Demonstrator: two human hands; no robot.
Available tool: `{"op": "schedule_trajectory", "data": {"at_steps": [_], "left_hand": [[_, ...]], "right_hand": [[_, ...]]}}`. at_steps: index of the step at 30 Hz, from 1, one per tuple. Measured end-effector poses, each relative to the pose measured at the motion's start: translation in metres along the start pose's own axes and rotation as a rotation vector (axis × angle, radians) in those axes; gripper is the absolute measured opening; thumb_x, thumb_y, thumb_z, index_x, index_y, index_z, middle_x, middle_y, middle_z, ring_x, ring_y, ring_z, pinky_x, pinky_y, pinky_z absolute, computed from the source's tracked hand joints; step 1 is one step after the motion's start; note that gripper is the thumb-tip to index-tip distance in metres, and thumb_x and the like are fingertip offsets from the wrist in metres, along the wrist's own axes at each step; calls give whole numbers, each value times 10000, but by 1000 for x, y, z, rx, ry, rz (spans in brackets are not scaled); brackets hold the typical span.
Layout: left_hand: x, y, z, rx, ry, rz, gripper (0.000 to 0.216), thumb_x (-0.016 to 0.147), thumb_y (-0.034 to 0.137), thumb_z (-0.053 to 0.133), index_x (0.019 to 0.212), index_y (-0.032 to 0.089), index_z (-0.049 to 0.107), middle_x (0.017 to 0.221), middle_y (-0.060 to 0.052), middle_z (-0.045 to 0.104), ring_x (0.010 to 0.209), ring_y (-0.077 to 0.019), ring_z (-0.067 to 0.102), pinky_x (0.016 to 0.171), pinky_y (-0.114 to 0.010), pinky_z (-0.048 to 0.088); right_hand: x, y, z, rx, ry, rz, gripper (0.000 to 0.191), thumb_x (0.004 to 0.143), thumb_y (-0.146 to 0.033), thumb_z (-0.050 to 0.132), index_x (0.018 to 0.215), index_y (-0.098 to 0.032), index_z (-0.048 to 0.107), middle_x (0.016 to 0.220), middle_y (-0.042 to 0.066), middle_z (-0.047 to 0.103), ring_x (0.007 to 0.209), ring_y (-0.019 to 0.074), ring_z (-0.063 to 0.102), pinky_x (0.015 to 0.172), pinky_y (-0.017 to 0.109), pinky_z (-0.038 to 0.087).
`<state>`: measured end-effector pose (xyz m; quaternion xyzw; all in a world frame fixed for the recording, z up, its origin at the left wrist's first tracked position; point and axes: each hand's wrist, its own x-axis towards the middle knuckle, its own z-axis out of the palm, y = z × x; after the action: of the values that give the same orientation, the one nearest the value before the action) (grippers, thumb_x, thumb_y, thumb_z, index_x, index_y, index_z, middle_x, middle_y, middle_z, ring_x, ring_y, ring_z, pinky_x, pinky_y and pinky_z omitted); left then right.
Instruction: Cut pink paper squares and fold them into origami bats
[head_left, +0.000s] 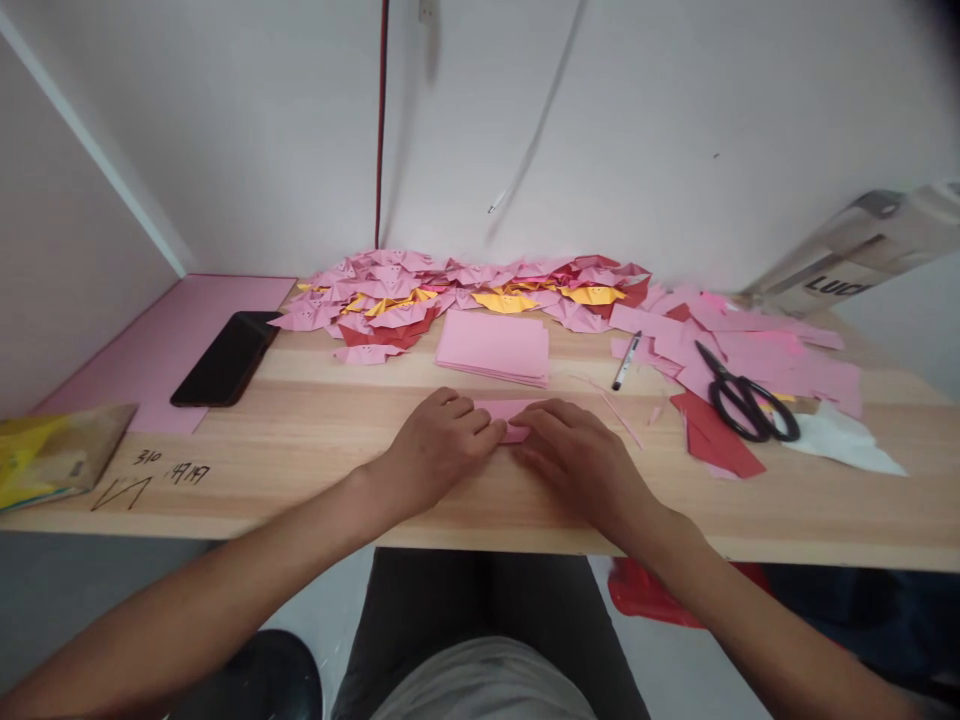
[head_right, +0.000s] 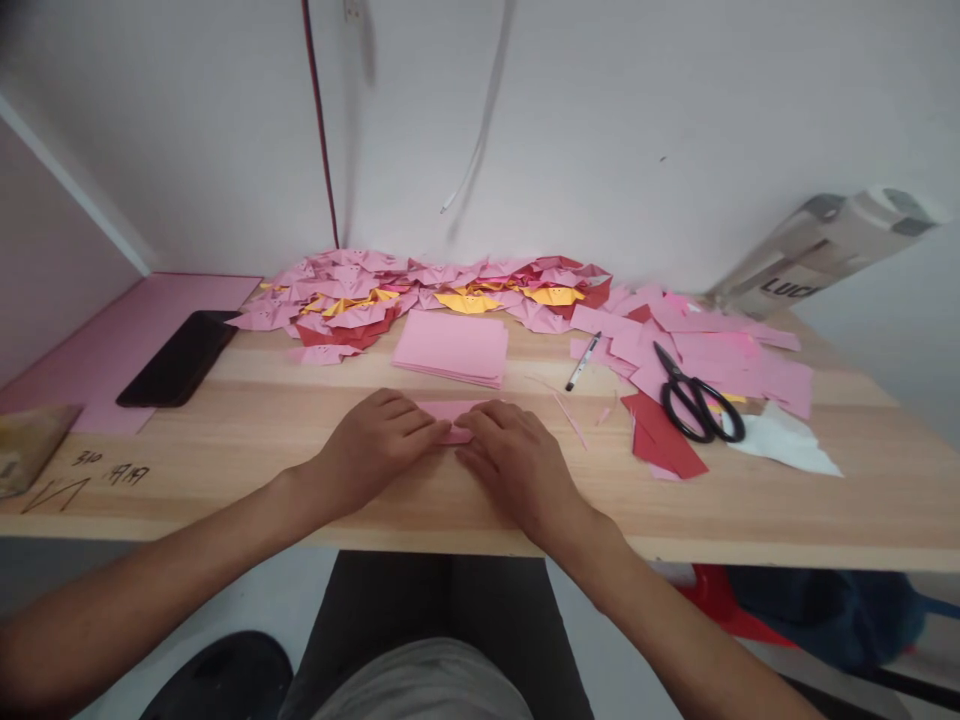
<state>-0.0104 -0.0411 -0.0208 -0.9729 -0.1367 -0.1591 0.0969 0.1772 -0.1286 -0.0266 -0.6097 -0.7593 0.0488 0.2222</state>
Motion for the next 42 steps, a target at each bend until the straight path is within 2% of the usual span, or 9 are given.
{"op": "schedule_trajectory", "data": {"at_steps": [5,9,13,19,22,26,31,37,42], "left_hand": [[1,1,2,2,12,27,167,890,101,472,857,151,628,754,-25,631,744,-172,564,676,-319,413],[2,2,2,-199,20,-133,206,911,177,465,839,161,657,770,-30,652,771,-167,579,709,-307,438],[8,-1,-2,-433,-17,-319,190,904,213,488,846,175,664,825,-25,667,805,-158,590,709,-281,449],[14,-11,1,-508,-140,-446,162,886,252,525,784,169,619,767,-14,649,773,-178,562,681,-299,423],[14,-14,4,-472,-177,-453,208,899,285,504,756,161,591,739,-25,628,757,-188,543,665,-312,411],[12,-13,5,-448,-150,-441,209,911,254,466,756,159,570,745,-32,611,744,-184,521,669,-321,407],[8,-12,4,-486,-140,-395,171,880,300,542,779,163,537,793,-32,602,784,-190,498,692,-323,417],[7,-12,5,-401,-102,-337,201,909,263,510,740,157,531,736,-26,589,731,-176,488,670,-313,434],[3,-8,4,-339,-44,-293,59,893,180,523,897,159,578,797,-26,610,766,-183,516,667,-321,456]], "right_hand": [[5,2,1,31,29,-34,131,898,-240,547,977,-224,651,1029,41,668,952,190,603,843,340,455],[10,7,-1,154,46,-24,162,918,-262,522,893,-218,677,977,39,684,911,171,614,838,318,457],[16,10,-6,294,-23,32,166,909,-245,529,810,-191,651,860,30,656,813,149,597,737,267,465],[24,5,-7,124,-124,147,207,924,-211,460,769,-172,591,787,39,573,769,164,544,691,276,425],[30,3,-7,18,-192,175,216,927,-234,443,757,-176,562,767,39,560,750,169,537,672,277,412],[34,1,-7,-61,-244,203,227,930,-270,438,739,-186,525,750,31,556,714,167,534,632,274,388],[32,-2,1,-143,-159,178,221,923,-258,439,726,-192,516,742,34,556,697,175,520,608,281,363],[29,-2,7,-206,-81,129,222,918,-204,418,712,-197,500,721,40,548,694,182,500,623,293,357],[30,-1,7,-261,-73,60,215,893,-154,443,688,-205,482,700,39,541,677,191,482,604,302,339]]}}
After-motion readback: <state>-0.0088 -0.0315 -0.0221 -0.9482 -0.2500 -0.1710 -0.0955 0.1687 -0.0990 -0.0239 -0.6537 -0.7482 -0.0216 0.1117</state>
